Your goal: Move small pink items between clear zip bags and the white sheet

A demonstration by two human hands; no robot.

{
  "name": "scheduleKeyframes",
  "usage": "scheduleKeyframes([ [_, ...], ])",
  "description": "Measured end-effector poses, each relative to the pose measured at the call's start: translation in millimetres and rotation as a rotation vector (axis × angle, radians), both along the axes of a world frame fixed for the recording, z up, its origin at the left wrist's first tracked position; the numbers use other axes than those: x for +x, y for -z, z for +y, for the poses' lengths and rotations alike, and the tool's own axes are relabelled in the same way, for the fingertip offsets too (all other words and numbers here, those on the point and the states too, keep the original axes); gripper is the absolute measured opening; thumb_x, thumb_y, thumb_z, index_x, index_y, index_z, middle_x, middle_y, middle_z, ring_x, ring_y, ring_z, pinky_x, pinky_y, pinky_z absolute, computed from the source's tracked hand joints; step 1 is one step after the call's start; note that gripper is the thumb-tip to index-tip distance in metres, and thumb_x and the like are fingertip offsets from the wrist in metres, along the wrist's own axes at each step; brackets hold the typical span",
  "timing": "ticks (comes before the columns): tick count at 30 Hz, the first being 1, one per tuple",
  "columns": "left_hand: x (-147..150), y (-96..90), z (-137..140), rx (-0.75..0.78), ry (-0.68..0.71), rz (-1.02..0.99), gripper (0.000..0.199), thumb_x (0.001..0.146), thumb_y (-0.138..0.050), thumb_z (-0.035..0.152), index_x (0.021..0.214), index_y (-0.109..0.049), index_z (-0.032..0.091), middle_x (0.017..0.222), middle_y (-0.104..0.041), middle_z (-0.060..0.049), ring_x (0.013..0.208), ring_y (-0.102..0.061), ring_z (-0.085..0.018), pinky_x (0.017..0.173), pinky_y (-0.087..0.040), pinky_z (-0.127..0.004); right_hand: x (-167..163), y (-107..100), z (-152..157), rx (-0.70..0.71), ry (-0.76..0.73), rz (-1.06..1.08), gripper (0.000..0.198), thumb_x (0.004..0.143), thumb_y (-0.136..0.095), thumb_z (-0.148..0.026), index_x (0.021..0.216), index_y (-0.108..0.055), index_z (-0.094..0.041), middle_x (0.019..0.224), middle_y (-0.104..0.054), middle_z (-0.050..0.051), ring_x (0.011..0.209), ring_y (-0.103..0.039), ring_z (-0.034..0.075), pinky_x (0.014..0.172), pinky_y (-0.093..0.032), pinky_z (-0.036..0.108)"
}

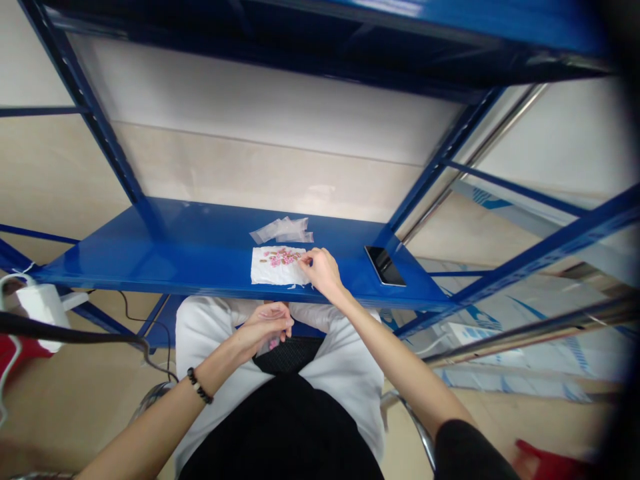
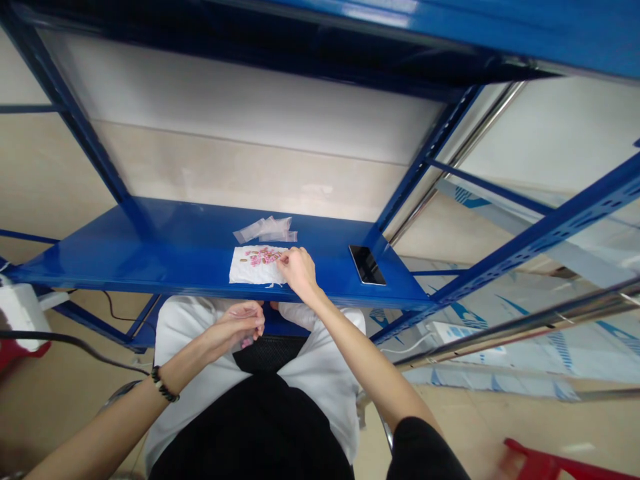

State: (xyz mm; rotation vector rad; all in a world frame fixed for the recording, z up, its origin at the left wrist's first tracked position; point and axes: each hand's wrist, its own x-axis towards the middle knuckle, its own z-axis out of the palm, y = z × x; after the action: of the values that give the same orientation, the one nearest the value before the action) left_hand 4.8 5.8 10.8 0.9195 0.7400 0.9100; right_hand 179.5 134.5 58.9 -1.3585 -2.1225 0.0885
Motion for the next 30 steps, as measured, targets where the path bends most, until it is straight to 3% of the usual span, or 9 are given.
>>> scheduleKeyframes([
  [5, -0.3, -5.6, -2.3, -0.004, 0.02, 0.061, 0.029, 0.069, -0.08, 0.034, 0.075, -0.06, 0.015, 0.066, -0.063, -0.003, 0.054, -0.055, -0.01, 0.042, -0.034, -0.017, -4.7, -31.7, -60.5, -0.112, -0.459, 0.144, 0.014, 0.089, -0.064, -0.028, 0.08, -0.069, -0.019, 0.083, -0.067, 0.004, 0.082, -0.059, 0.018, 0.077, -0.043, 0.03],
  [11, 2.2, -7.2, -8.8, 0.014, 0.016, 0.126, 0.03, 0.065, -0.083, 0.034, 0.07, -0.064, 0.012, 0.064, -0.063, -0.004, 0.053, -0.056, -0.01, 0.044, -0.035, -0.019, -10.5, -24.0, -104.6, -0.211, -0.607, 0.055, 0.019, 0.092, -0.062, -0.032, 0.084, -0.072, -0.019, 0.087, -0.064, 0.006, 0.087, -0.055, 0.019, 0.079, -0.042, 0.032],
  [18, 3.7, -0.1, -12.3, 0.007, 0.109, 0.024, 0.026, 0.07, -0.082, 0.031, 0.082, -0.068, 0.012, 0.069, -0.067, -0.004, 0.056, -0.059, -0.01, 0.048, -0.04, -0.018, 5.2, -8.5, -124.6, -0.301, -0.528, 0.245, 0.021, 0.094, -0.058, -0.033, 0.082, -0.068, -0.019, 0.095, -0.06, 0.006, 0.095, -0.054, 0.02, 0.085, -0.042, 0.033],
  [21, 6.7, -0.3, -14.8, -0.001, 0.192, -0.033, 0.029, 0.073, -0.08, 0.029, 0.094, -0.07, 0.012, 0.088, -0.073, -0.011, 0.079, -0.069, -0.018, 0.068, -0.052, -0.025, 12.3, 4.5, -128.9, -0.375, -0.461, 0.399, 0.021, 0.094, -0.057, -0.032, 0.078, -0.062, -0.018, 0.088, -0.059, 0.004, 0.087, -0.056, 0.018, 0.078, -0.042, 0.03],
  [23, 8.5, -1.8, -16.7, -0.023, 0.247, -0.063, 0.036, 0.075, -0.079, 0.029, 0.105, -0.069, 0.012, 0.104, -0.072, -0.016, 0.099, -0.069, -0.025, 0.085, -0.052, -0.034, 15.9, 15.2, -129.0, -0.421, -0.382, 0.514, 0.021, 0.095, -0.053, -0.033, 0.08, -0.058, -0.019, 0.081, -0.058, 0.002, 0.077, -0.055, 0.016, 0.07, -0.041, 0.028],
  [26, 10.2, -3.0, -18.8, -0.081, 0.33, -0.059, 0.049, 0.078, -0.077, 0.03, 0.122, -0.062, 0.013, 0.115, -0.07, -0.02, 0.106, -0.068, -0.03, 0.093, -0.05, -0.042, 19.6, 29.4, -126.2, -0.457, -0.283, 0.681, 0.014, 0.094, -0.052, -0.032, 0.088, -0.054, -0.02, 0.074, -0.055, -0.002, 0.068, -0.053, 0.014, 0.063, -0.04, 0.026],
  [28, 11.5, -1.6, -18.6, -0.072, 0.324, -0.015, 0.05, 0.08, -0.075, 0.034, 0.123, -0.059, 0.014, 0.114, -0.071, -0.02, 0.105, -0.069, -0.031, 0.092, -0.051, -0.043, 21.4, 35.3, -123.4, -0.439, -0.241, 0.731, 0.009, 0.092, -0.054, -0.029, 0.096, -0.053, -0.021, 0.072, -0.055, -0.003, 0.066, -0.053, 0.014, 0.062, -0.039, 0.025],
  [30, 12.9, 1.3, -16.6, -0.016, 0.229, 0.045, 0.044, 0.083, -0.071, 0.039, 0.116, -0.062, 0.013, 0.108, -0.073, -0.018, 0.101, -0.07, -0.03, 0.09, -0.052, -0.042, 22.5, 38.2, -121.2, -0.397, -0.218, 0.712, 0.014, 0.091, -0.054, -0.025, 0.104, -0.052, -0.022, 0.072, -0.055, -0.004, 0.065, -0.053, 0.014, 0.063, -0.039, 0.026],
])
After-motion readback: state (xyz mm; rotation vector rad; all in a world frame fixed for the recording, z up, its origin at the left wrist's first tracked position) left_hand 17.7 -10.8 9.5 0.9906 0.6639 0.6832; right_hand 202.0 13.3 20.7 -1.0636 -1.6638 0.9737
